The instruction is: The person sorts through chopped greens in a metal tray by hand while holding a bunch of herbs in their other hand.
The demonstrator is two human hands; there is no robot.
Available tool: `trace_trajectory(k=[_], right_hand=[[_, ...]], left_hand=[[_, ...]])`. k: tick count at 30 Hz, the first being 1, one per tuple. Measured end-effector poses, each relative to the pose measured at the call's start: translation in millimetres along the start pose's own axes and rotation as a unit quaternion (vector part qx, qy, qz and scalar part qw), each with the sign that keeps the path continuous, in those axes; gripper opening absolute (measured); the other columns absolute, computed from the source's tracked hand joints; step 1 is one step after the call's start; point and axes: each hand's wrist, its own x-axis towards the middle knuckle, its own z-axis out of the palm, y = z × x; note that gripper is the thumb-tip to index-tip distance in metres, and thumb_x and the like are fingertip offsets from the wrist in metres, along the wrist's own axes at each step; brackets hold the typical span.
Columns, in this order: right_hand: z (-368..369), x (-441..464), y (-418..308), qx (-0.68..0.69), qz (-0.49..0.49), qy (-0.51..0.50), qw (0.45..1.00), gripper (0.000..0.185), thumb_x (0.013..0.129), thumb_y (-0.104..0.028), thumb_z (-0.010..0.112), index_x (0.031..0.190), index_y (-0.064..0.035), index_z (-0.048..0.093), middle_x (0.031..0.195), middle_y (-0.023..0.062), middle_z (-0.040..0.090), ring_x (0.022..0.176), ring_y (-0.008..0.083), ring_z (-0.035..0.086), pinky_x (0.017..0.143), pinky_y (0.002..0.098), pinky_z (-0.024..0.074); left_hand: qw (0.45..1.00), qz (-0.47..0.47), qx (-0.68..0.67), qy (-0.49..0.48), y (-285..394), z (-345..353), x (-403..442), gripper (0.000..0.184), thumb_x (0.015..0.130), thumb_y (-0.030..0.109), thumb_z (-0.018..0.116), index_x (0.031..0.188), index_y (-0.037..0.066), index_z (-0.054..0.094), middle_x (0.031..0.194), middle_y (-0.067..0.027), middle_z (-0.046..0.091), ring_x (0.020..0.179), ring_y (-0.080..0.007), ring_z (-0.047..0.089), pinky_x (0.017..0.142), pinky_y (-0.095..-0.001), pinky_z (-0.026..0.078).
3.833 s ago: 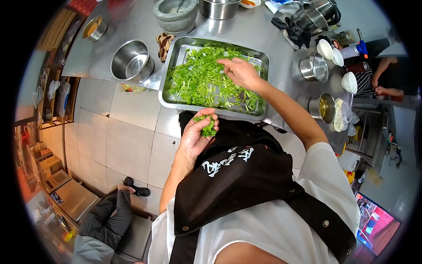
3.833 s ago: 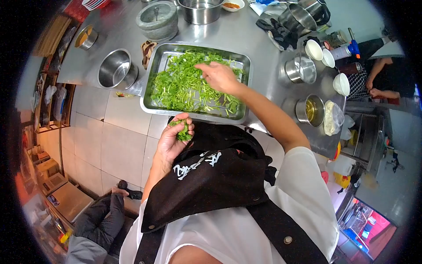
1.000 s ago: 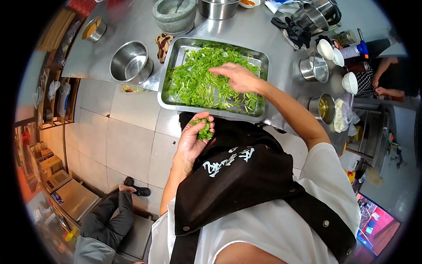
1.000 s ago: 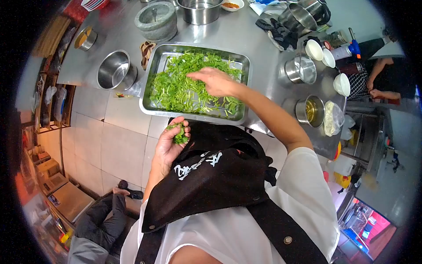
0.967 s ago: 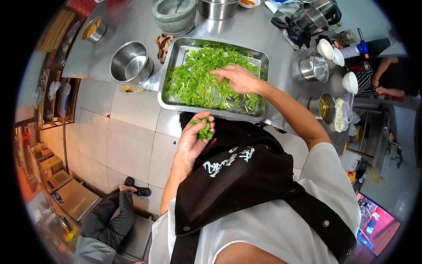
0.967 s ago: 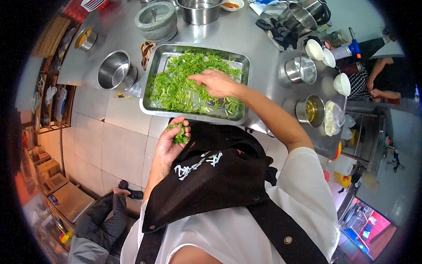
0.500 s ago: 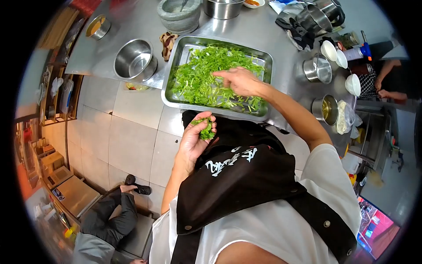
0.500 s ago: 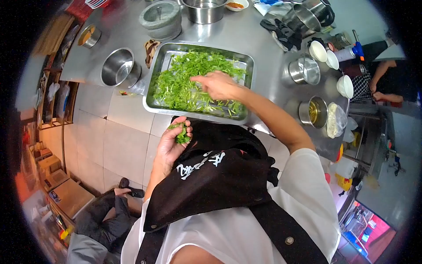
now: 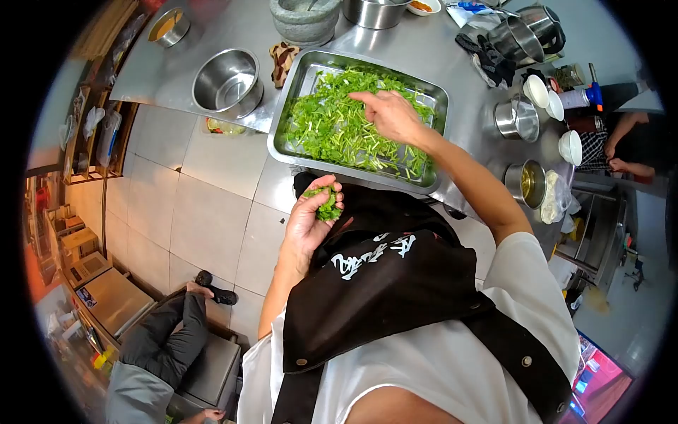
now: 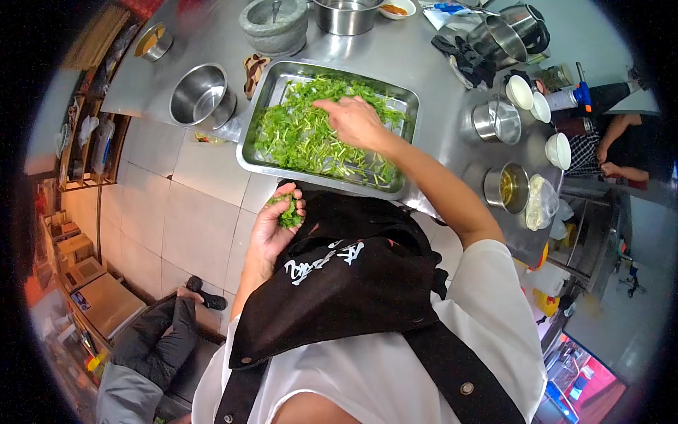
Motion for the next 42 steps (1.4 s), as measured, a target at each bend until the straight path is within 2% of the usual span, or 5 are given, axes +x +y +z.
trace_trajectory(k=[8, 16, 23, 33, 42], right_hand=[[27, -7, -10, 0.083, -0.177, 0.061, 0.979, 0.052, 0.075, 0.0, 0.049, 0.124, -0.0181, 0.051, 0.083, 0.0097, 0.061, 0.083, 0.0277, 0.058, 0.081, 0.0413, 0.0431], [-6, -14, 10, 0.029, 0.005, 0.012, 0.999, 0.053, 0.073, 0.0, 0.051, 0.124, -0.0166, 0.051, 0.083, 0.0084, 0.062, 0.087, 0.0251, 0.058, 0.082, 0.041, 0.0439], [6, -29, -18, 0.063, -0.093, -0.04, 0.993, 0.064, 0.069, 0.008, 0.043, 0.128, -0.0176, 0.047, 0.107, 0.0032, 0.061, 0.11, 0.0218, 0.05, 0.097, 0.0383, 0.0362], [-12, -35, 6, -0.014, 0.04, -0.081, 0.996, 0.068, 0.065, 0.01, 0.044, 0.128, -0.016, 0.046, 0.092, 0.0023, 0.063, 0.1, 0.023, 0.052, 0.091, 0.0397, 0.0387], [4, -39, -1, 0.014, -0.041, -0.04, 0.998, 0.053, 0.071, 0.002, 0.049, 0.121, -0.0151, 0.054, 0.092, 0.004, 0.063, 0.096, 0.0242, 0.055, 0.087, 0.0386, 0.0405]], left_hand=[[1.0, -0.009, 0.012, 0.0, 3, 3, 0, 0.03, 0.079, -0.002, 0.058, 0.109, 0.002, 0.055, 0.097, -0.0119, 0.059, 0.083, -0.0214, 0.055, 0.073, -0.0305, 0.049], [1.0, -0.003, -0.002, -0.004, 5, -6, -1, 0.025, 0.083, -0.001, 0.056, 0.108, 0.002, 0.057, 0.094, -0.0109, 0.061, 0.081, -0.0205, 0.058, 0.072, -0.0297, 0.05], [1.0, -0.007, 0.009, 0.007, 6, -6, 1, 0.027, 0.082, -0.002, 0.056, 0.108, 0.003, 0.056, 0.095, -0.0106, 0.06, 0.082, -0.0208, 0.056, 0.072, -0.0301, 0.05], [1.0, -0.007, -0.005, 0.009, 6, -8, -1, 0.03, 0.079, -0.003, 0.056, 0.109, 0.003, 0.055, 0.096, -0.0121, 0.059, 0.084, -0.0222, 0.055, 0.073, -0.031, 0.049], [1.0, -0.003, 0.011, -0.004, 6, 0, 0, 0.025, 0.082, -0.001, 0.056, 0.107, 0.003, 0.057, 0.094, -0.0102, 0.061, 0.081, -0.0203, 0.057, 0.072, -0.0297, 0.049]])
